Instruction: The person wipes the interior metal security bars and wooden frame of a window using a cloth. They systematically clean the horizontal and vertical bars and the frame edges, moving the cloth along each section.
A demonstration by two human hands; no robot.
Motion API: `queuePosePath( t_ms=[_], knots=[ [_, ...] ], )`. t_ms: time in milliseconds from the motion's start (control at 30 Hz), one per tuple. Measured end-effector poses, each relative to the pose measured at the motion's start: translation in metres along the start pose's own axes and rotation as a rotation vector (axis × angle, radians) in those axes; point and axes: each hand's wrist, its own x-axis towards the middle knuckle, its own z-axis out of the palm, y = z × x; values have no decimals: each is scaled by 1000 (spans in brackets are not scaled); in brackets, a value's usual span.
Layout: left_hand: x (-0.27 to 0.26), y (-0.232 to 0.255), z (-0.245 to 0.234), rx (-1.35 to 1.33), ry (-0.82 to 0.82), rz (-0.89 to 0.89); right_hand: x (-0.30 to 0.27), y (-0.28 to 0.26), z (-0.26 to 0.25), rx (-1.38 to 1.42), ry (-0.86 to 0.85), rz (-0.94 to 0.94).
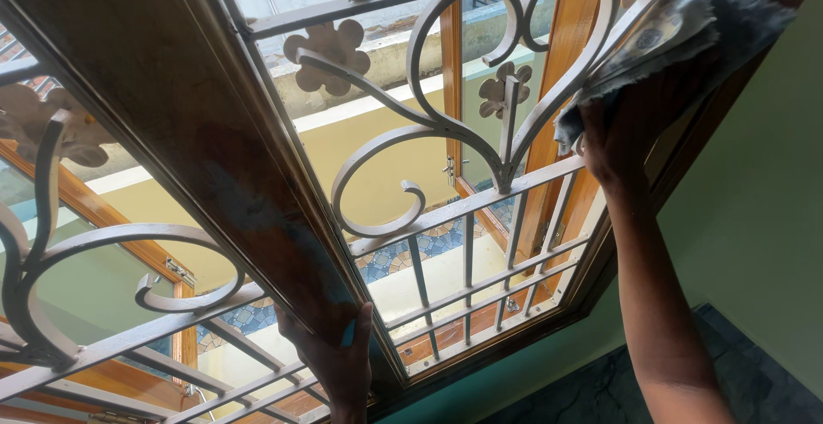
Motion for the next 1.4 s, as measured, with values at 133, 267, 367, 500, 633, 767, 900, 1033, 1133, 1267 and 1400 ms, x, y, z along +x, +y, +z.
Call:
queuePosePath(
  t_ms=[133, 267, 367, 500, 633, 767, 900, 1033, 1133, 1267, 1400],
  knots=[
    [-1, -6, 3, -24, 8, -17, 2, -28, -10, 131, -41, 30],
    [-2, -9, 4, 8, 15, 32, 2, -69, -22, 538, 66, -13],
    [-2, -9, 3, -10, 9, 30, -1, -95, -29, 502, 30, -93],
    [-2, -9, 2, -52, -3, 29, -7, -117, -31, 504, 23, -153],
    [-2, -9, 2, -58, -12, 51, -20, -150, -20, 398, -24, -230],
    [-2, -11, 2, -99, -17, 36, -22, -168, -15, 540, -54, -205],
    [-3, -13, 2, -96, -13, 43, -19, -178, -18, 504, -49, -173],
    [-3, -16, 4, -42, 5, 46, -19, -212, -17, 463, -220, -289],
    [-4, -21, 2, -47, -18, 12, -23, -260, -21, 518, -222, -547],
    [-3, -23, -1, -5, -32, 38, -24, -288, -34, 686, -283, -573],
    [-3, -21, 0, -31, -17, 34, -38, -272, -38, 593, -298, -643]
  ],
)
